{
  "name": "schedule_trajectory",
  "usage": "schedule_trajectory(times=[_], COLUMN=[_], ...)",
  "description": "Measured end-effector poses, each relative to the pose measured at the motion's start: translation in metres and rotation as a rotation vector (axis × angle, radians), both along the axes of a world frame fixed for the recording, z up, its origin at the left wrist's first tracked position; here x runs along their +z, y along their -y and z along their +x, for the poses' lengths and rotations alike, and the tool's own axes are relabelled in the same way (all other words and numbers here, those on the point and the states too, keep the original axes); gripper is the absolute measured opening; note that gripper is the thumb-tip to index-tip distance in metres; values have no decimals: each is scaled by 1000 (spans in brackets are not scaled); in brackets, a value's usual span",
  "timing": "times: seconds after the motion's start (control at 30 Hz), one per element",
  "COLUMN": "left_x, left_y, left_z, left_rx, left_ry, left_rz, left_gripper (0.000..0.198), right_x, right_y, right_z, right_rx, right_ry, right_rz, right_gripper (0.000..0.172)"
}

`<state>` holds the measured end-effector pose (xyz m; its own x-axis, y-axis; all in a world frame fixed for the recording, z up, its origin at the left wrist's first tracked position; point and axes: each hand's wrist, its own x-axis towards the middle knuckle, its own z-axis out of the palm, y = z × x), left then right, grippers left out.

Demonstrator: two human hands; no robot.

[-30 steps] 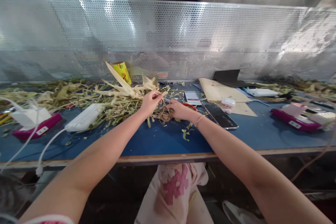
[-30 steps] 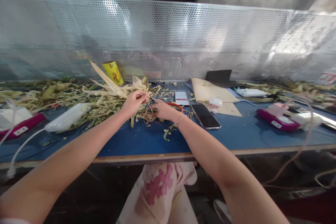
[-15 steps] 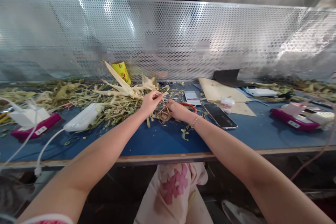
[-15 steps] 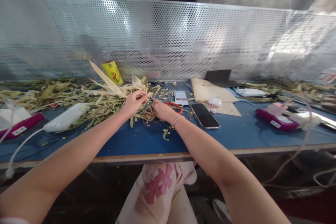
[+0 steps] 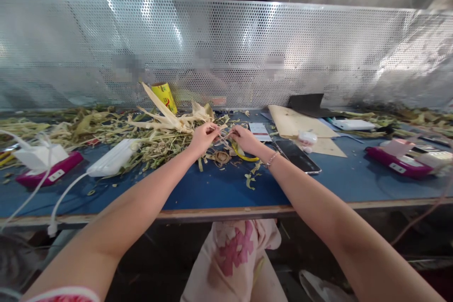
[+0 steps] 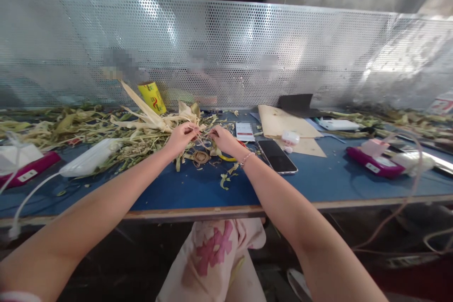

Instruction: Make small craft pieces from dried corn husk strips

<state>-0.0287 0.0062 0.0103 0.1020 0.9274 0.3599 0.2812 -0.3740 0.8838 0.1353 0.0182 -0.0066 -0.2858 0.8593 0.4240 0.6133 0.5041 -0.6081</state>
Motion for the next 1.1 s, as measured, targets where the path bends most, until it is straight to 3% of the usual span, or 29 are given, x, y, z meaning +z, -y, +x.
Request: schedule_trajectory(times=[0.43, 0.8, 1.1], left_x=[3, 5, -1], left_y=[8, 12, 6], left_z=[6, 10, 8], left_rx=[-56, -64, -87], left_ry=[122, 326, 231], left_rz=[-111, -224, -171], left_gripper=[10, 11, 9], right_x=[2, 1, 0], right_y=[2, 1, 3], right_z=[-1, -4, -4], right_rx=[135, 161, 122], right_ry=[-168, -343, -270], right_rz=[46, 8, 46], right_gripper=[17, 16, 17])
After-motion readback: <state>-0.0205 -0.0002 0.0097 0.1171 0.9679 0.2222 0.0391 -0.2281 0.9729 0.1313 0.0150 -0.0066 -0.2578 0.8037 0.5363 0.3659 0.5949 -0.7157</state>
